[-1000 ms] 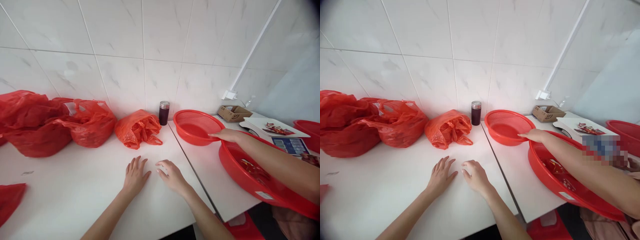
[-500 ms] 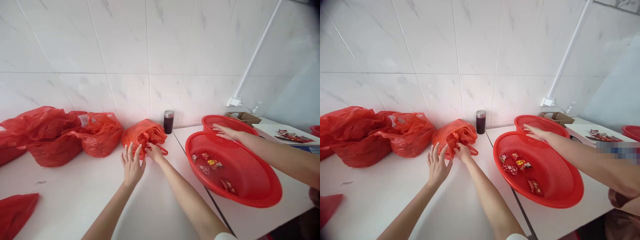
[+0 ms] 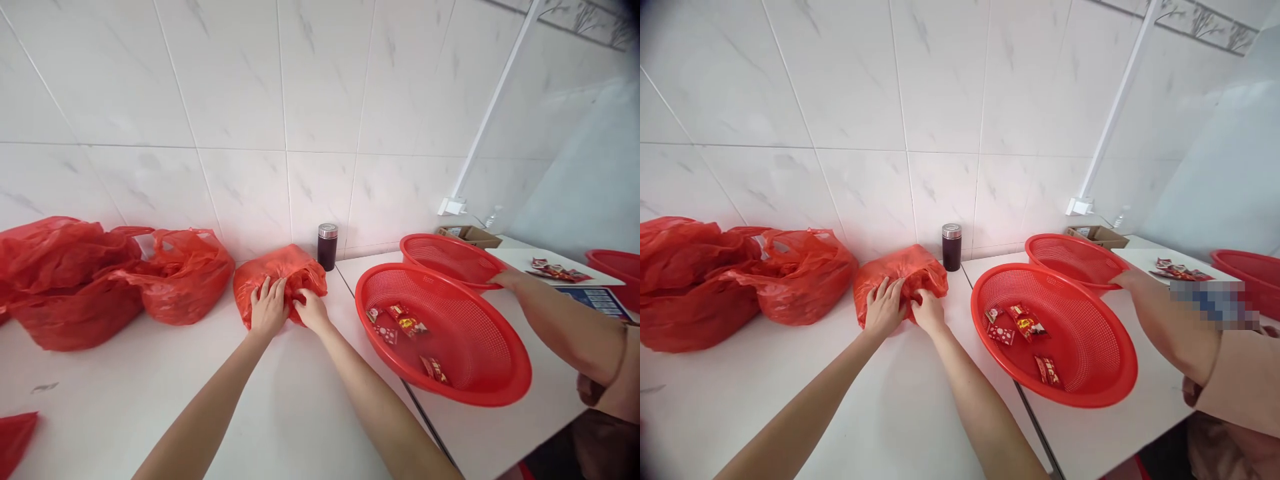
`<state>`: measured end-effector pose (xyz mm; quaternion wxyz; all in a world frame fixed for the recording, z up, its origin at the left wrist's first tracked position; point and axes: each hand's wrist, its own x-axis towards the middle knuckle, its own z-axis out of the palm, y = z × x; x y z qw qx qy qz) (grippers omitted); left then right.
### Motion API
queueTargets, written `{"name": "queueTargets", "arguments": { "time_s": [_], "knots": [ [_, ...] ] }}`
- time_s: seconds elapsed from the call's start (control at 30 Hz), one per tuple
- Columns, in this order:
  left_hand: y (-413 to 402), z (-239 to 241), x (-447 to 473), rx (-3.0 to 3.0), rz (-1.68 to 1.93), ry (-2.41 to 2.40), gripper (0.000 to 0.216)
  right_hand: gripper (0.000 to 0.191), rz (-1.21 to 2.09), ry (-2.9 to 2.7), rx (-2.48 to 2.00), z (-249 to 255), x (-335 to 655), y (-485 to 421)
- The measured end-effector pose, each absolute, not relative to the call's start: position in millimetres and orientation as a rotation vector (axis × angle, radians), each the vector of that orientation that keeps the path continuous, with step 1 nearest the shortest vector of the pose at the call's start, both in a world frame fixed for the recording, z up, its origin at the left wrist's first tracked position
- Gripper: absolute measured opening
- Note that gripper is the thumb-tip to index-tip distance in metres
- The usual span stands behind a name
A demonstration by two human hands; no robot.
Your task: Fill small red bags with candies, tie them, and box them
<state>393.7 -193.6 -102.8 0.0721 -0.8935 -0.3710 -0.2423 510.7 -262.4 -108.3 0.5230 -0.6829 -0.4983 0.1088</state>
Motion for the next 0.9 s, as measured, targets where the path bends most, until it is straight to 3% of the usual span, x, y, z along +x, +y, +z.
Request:
{"name": "queueTargets", "arguments": {
  "time_s": [0.1,0.4,0.5,0.7,0.9],
  "knots": [
    [-189,-105,395,-2.679,-0.676,-1.142,0.059,0.009,0.328,-1.206,-1.606,-107,498,-274],
    [-168,-109,407,-2.795,-0.596,-1.187,0.048,0.015,0.542,-1.346,-1.386,-80,441,-426],
    [-165,-99,418,-2.86,-0.641,-1.24,0.054,0.01,0.616,-1.475,-1.319,-80,424,-466],
    [-182,-37,391,-3.016,-1.015,-1.193,0.049,0.029,0.586,-1.385,-1.372,-78,429,-488],
    [-300,-3,297,-3.455,-1.385,-0.912,0.044,0.009,0.352,-1.436,-1.391,-44,445,-470]
  ]
}}
